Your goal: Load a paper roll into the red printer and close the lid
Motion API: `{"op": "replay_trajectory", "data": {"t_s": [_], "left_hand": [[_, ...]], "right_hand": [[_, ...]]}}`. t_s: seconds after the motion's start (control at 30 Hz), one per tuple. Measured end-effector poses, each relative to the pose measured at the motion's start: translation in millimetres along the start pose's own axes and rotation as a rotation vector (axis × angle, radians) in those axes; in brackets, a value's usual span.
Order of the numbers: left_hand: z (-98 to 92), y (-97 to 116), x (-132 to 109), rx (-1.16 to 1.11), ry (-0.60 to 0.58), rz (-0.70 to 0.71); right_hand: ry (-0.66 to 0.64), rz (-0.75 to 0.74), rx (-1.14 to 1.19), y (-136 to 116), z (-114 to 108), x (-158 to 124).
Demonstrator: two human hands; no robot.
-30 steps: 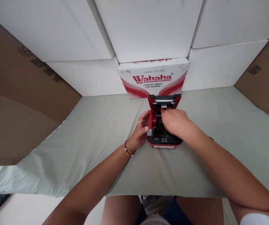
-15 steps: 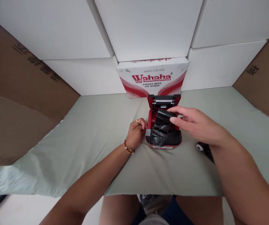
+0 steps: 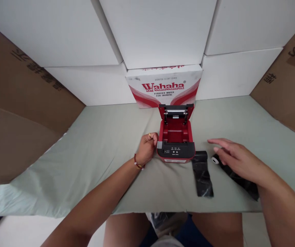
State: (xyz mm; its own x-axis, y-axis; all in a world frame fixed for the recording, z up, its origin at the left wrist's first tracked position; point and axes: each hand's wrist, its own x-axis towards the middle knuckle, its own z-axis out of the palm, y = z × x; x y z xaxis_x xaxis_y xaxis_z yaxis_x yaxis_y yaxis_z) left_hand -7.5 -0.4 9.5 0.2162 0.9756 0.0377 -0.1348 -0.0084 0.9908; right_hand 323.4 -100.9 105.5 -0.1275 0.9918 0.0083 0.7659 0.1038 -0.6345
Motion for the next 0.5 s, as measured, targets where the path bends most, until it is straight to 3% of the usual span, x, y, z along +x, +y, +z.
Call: {"op": "replay_trajectory", "data": {"t_s": [0.1,0.23,0.3,0.4,0.5], "left_hand": [[0.7,2,-1,0.002,0.002,-0.005],[1.6,2,-2,0.002,0.011,-0.003],[1.9,3,-2,0.005,0.017,0.004],[1.8,3,-3,0.019,0.02,0.011],[1.0,2,-5,0.044,0.024,0.017]], "right_hand": [[-0.052,0.003,-0.046,26,-8,-2],[-0.245,-0.068,-0.097,46,-10,-3],[-0.198,-0.074,-0.124,37,-7,0],[-0.01,-0.052,-0.185,12,-7,5],[0.064,-0.045,-0.19,2,-28,-1]]}}
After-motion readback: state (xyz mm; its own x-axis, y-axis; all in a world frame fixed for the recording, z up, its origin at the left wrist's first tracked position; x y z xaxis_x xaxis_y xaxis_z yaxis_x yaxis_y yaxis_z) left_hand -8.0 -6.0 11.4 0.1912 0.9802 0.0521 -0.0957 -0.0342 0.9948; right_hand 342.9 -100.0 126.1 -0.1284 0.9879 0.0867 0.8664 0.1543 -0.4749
